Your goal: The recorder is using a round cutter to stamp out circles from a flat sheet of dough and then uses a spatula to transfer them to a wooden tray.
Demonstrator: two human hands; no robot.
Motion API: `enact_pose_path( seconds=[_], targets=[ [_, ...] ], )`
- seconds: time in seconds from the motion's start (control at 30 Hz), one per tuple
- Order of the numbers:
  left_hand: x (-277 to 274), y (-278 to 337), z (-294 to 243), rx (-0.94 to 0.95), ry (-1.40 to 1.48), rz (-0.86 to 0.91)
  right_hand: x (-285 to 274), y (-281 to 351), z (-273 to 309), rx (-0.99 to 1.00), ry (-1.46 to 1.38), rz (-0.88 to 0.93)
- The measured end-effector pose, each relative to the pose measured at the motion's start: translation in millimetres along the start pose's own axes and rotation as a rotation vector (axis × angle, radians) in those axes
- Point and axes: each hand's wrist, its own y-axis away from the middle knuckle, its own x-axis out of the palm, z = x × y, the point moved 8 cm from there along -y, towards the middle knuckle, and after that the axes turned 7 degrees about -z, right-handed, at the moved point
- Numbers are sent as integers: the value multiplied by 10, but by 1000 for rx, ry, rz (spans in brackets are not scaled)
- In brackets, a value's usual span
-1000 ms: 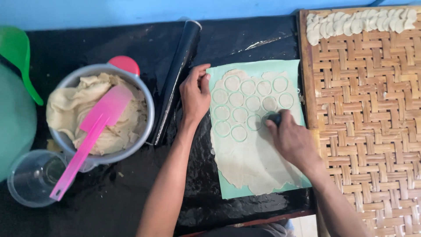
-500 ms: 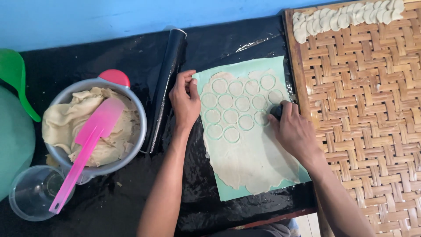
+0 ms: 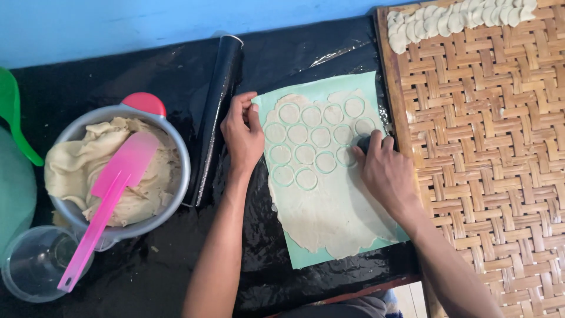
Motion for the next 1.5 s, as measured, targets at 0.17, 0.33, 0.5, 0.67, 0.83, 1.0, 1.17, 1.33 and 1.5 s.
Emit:
enact_pose_path(
  seconds=[0.17,0.33,0.5,0.67,0.83,1.0,1.17,1.33,1.5],
  targets=[
    [-27,1,-44,35,11,-2,-52,32,-80,-61,-163,-20],
    [-51,5,-23,79,42,-47,-416,460,-49,102,-251,47],
    [-18,1,29,-19,38,-17,-117,1594,44,-13,-348,968],
    [-20,20,93,-30,83,-37,-196,1696,131,-11,-465,776],
    [-29,19,199,-57,126,-77,-142,1501,150,109,-459,720],
    [-19,-10,137,-126,297,-17,-225,1102,448,97,-393,524],
    [-36,-7,156,-131,266,-21,-273,636,1112,-84,-421,264],
    [-39,-25,156,-136,266,-33,-133,348,1546,-249,-354,138],
    [2,10,246,-127,248,-31,34,288,1649,-276,-196,90]
  ],
)
